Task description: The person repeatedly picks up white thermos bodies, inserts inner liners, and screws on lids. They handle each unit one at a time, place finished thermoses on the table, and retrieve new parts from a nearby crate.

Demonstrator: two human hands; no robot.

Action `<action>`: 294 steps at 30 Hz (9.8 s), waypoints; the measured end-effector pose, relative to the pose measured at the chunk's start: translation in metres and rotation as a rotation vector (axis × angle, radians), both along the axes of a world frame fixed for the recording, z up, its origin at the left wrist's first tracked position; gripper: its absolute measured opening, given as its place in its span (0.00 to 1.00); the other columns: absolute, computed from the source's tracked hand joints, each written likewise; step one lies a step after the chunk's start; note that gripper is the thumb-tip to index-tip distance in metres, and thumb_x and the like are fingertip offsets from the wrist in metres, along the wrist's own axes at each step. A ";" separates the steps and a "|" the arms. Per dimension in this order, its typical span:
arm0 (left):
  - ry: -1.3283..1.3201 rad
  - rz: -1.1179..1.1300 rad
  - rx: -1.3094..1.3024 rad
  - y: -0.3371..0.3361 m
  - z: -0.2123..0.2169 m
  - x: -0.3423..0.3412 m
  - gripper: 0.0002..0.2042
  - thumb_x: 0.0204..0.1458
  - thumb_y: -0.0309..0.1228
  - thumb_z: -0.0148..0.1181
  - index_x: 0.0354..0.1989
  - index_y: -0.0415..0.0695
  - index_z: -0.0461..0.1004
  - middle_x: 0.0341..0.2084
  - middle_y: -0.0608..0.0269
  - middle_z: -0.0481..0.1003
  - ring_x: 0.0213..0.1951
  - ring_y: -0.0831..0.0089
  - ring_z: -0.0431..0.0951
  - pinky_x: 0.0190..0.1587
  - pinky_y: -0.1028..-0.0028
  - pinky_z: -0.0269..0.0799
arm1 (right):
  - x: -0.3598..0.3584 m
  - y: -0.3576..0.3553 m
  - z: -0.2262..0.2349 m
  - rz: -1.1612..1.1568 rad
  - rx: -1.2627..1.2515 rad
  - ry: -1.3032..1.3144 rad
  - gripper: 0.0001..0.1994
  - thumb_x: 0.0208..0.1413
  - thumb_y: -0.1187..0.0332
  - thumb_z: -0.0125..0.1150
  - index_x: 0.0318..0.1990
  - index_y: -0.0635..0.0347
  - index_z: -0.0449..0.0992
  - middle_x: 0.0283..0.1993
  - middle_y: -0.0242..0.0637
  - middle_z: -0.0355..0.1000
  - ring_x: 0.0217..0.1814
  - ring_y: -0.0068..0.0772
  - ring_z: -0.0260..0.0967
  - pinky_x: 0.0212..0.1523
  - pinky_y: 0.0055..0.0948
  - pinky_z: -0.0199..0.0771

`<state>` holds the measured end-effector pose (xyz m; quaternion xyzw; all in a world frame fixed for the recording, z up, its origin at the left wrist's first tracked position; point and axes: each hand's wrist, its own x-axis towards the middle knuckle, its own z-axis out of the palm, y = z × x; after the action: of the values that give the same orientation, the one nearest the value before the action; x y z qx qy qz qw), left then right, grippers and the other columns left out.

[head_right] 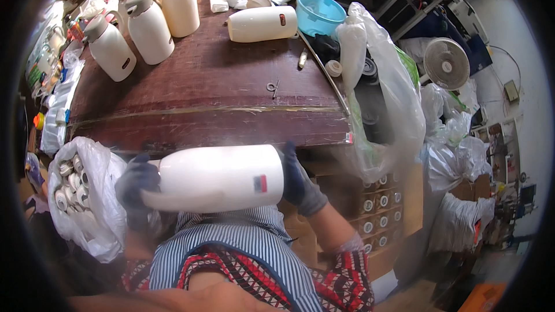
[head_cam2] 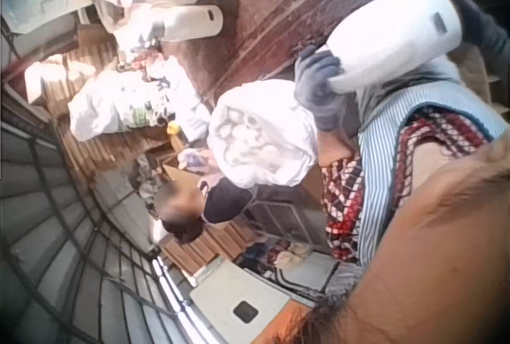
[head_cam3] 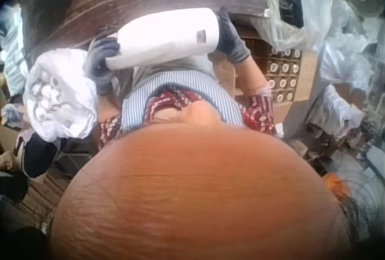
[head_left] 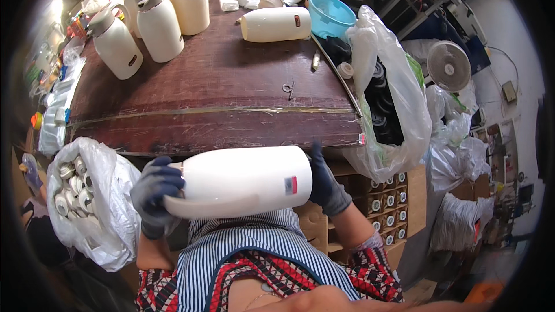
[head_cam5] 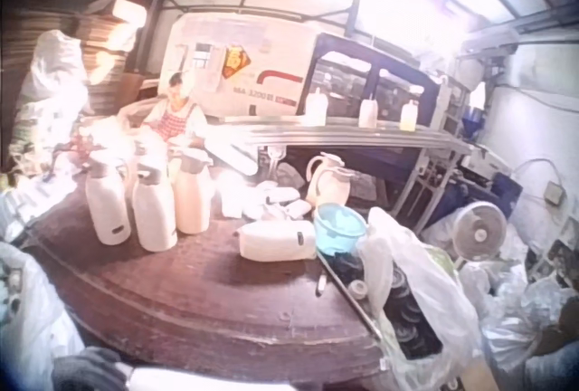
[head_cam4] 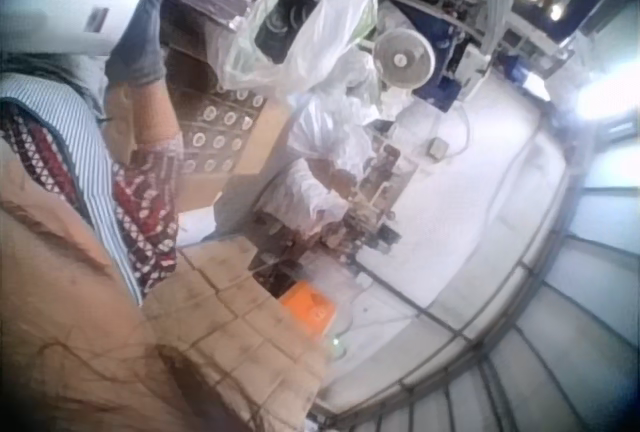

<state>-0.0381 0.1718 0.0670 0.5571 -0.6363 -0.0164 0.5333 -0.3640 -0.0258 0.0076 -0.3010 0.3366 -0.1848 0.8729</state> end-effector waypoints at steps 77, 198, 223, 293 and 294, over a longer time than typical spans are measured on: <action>0.809 -1.363 1.101 -0.155 -0.084 -0.059 0.30 0.64 0.38 0.62 0.73 0.47 0.61 0.70 0.54 0.63 0.71 0.62 0.64 0.72 0.62 0.63 | 0.041 0.027 0.062 0.455 -1.662 0.420 0.41 0.69 0.34 0.24 0.71 0.55 0.68 0.76 0.50 0.60 0.82 0.67 0.44 0.78 0.66 0.29; -0.966 0.424 0.271 -0.049 0.150 0.161 0.19 0.43 0.27 0.69 0.46 0.39 0.75 0.45 0.49 0.75 0.51 0.45 0.75 0.59 0.53 0.70 | 0.191 -0.125 -0.083 -0.331 -1.174 0.101 0.24 0.68 0.64 0.60 0.68 0.63 0.68 0.71 0.45 0.64 0.72 0.40 0.63 0.67 0.37 0.67; 0.439 -0.078 -0.030 -0.251 -0.046 0.122 0.35 0.45 0.34 0.81 0.64 0.48 0.72 0.78 0.47 0.48 0.78 0.55 0.49 0.77 0.59 0.45 | 0.177 -0.200 -0.056 -0.206 -0.123 -0.181 0.10 0.72 0.55 0.57 0.45 0.50 0.72 0.27 0.22 0.62 0.23 0.19 0.56 0.25 0.23 0.61; -0.335 0.341 -0.571 -0.275 0.155 0.155 0.22 0.64 0.41 0.55 0.62 0.43 0.68 0.55 0.42 0.70 0.59 0.50 0.72 0.63 0.52 0.68 | 0.300 -0.268 0.087 0.194 -1.660 0.047 0.36 0.65 0.37 0.54 0.52 0.71 0.79 0.38 0.39 0.77 0.40 0.27 0.75 0.42 0.29 0.76; -0.339 0.389 -0.522 -0.277 0.188 0.133 0.22 0.61 0.47 0.60 0.55 0.44 0.74 0.49 0.42 0.73 0.55 0.50 0.74 0.59 0.50 0.71 | 0.294 -0.275 0.083 0.156 -1.686 0.088 0.35 0.66 0.38 0.53 0.53 0.70 0.79 0.39 0.39 0.77 0.41 0.27 0.74 0.43 0.30 0.76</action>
<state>0.0947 -0.1056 0.2548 0.5078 -0.5807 0.3408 0.5374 -0.0704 -0.3010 0.0903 -0.8805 0.0981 -0.3011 0.3528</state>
